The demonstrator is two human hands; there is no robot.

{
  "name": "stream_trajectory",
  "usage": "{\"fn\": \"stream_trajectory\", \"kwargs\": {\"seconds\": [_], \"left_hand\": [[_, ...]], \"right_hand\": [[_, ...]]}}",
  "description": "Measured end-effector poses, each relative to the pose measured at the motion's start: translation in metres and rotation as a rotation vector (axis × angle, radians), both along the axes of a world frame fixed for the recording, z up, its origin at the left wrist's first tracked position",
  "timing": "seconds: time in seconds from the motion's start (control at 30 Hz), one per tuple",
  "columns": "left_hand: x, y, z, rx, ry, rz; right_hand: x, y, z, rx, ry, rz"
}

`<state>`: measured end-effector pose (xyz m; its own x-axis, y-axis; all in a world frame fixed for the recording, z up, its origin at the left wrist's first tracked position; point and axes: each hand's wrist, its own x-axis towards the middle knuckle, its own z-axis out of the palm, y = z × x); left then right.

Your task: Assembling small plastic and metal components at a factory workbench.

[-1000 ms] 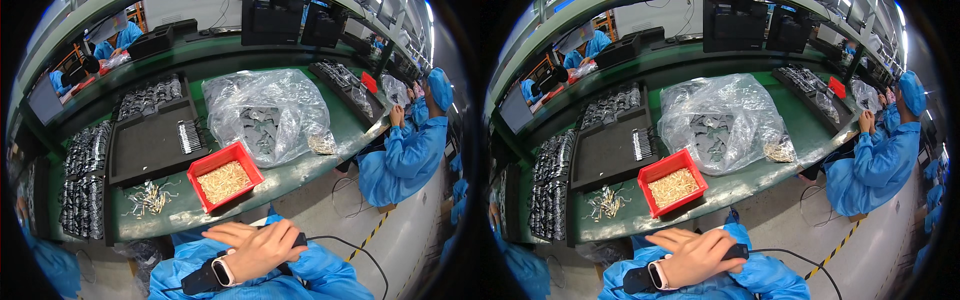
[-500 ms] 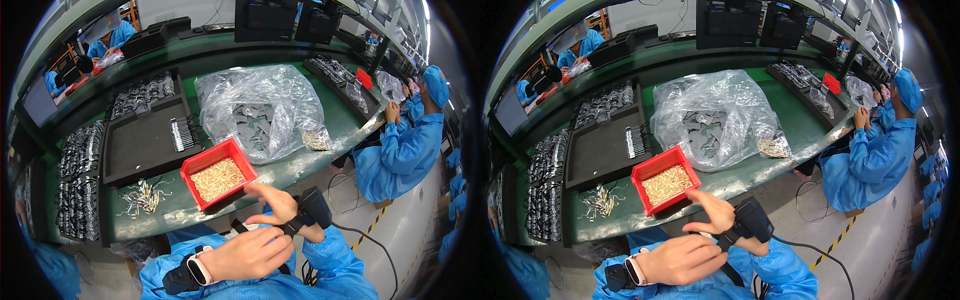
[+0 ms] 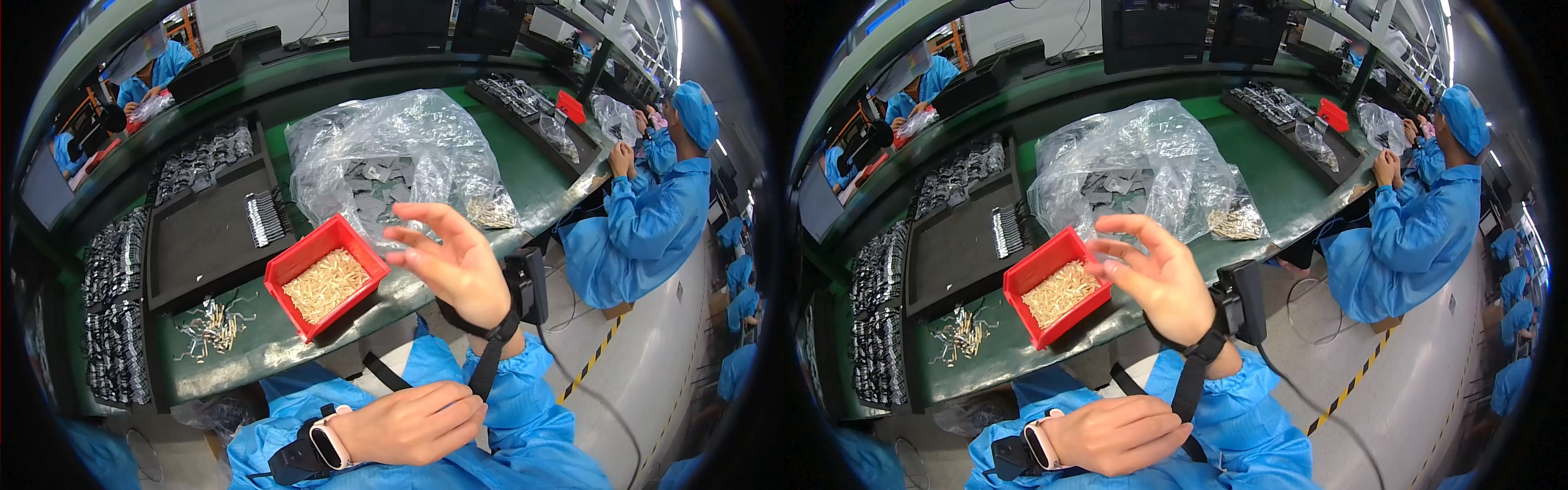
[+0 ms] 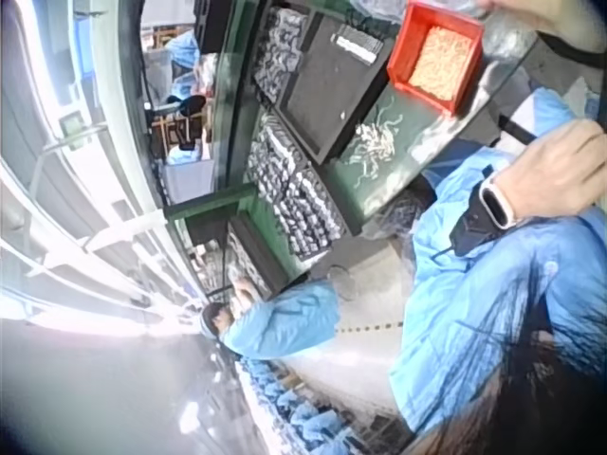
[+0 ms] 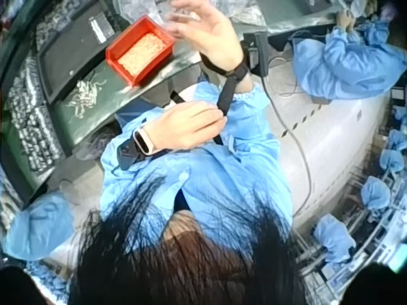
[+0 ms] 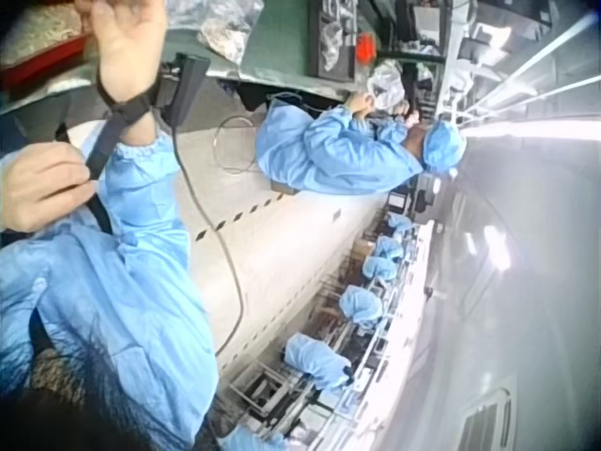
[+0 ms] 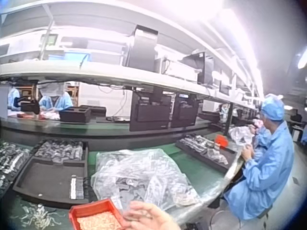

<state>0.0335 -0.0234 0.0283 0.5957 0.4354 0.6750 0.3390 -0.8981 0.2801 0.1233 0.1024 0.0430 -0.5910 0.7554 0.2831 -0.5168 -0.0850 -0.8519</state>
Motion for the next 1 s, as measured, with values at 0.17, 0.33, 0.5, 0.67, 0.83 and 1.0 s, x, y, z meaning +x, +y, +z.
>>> {"fn": "stream_trajectory", "kwargs": {"seconds": [0.17,0.33,0.5,0.67,0.83,1.0], "left_hand": [[-0.003,0.000,0.000,-0.007,0.009,-0.011],[-0.003,0.002,-0.001,-0.072,-0.016,-0.061],[0.002,-0.002,0.002,-0.071,-0.051,-0.100],[0.006,-0.010,-0.006,-0.120,-0.140,-0.161],[0.012,-0.014,-0.010,-0.134,-0.028,-0.211],[0.007,-0.016,0.012,0.051,0.088,-0.153]], "right_hand": [[-0.003,0.014,-0.002,0.371,-0.033,-0.438],[0.006,0.020,0.018,0.271,-0.081,-0.277],[0.009,0.028,0.008,-0.066,0.230,-0.201],[0.038,0.045,0.024,-0.459,0.880,0.107],[0.012,0.034,0.021,0.000,0.417,-0.432],[0.006,0.028,-0.004,1.099,-0.413,-0.803]]}}
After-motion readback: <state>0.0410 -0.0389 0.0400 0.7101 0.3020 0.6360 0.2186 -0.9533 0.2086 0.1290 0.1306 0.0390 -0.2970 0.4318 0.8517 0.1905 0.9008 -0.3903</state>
